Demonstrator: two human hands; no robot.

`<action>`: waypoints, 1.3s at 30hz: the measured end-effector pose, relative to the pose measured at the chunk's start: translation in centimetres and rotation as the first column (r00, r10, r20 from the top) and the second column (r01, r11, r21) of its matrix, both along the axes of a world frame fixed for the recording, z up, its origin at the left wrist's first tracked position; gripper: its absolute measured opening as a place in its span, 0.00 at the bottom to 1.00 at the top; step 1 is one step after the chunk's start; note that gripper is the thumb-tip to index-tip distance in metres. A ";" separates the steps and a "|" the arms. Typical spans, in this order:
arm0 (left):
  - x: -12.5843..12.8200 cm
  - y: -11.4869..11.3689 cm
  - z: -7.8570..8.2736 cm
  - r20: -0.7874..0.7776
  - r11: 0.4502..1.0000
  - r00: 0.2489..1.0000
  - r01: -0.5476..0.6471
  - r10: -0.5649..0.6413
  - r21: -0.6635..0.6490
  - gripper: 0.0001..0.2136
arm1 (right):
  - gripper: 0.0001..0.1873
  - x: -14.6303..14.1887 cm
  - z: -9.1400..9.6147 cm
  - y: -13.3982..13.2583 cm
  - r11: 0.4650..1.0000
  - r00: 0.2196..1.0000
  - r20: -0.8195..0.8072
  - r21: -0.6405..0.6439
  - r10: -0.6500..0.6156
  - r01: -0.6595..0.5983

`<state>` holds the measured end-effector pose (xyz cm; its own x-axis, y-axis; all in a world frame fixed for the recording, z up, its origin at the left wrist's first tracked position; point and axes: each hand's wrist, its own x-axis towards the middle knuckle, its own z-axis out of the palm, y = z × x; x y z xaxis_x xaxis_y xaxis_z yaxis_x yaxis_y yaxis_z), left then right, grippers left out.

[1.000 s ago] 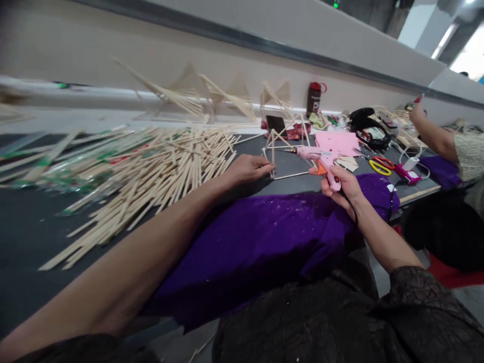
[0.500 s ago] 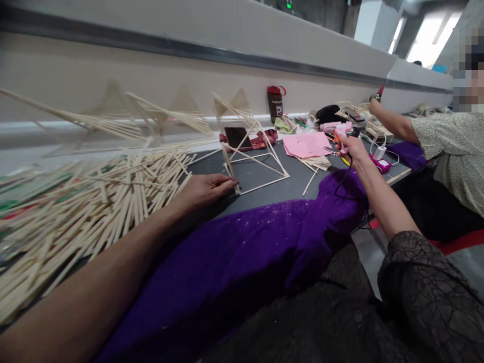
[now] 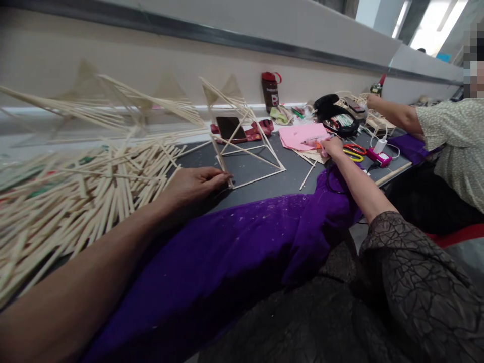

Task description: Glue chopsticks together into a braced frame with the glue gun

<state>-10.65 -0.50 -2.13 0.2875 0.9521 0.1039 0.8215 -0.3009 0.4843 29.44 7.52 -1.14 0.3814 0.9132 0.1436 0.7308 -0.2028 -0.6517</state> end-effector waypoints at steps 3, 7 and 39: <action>0.0 -0.1 0.1 0.005 1.000 1.000 -0.007 0.006 0.012 0.21 | 0.09 0.2 0.7 -0.4 0.996 0.987 0.155 -0.077 -0.030 0.043; 0.5 -0.6 0.6 -0.040 1.000 0.999 -0.011 0.012 0.028 0.22 | 0.14 -0.9 2.0 -2.8 0.998 0.942 0.336 -0.060 0.008 0.013; 0.7 1.1 -0.4 0.024 0.992 0.998 0.056 -0.059 0.117 0.14 | 0.13 -18.1 -1.5 -7.4 0.624 0.373 0.648 -0.206 0.664 -0.754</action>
<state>-9.98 0.64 -2.50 0.3367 0.9152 0.2214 0.7885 -0.4025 0.4650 11.37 0.12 -2.59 -0.6238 0.7641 0.1645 0.7781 0.6270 0.0379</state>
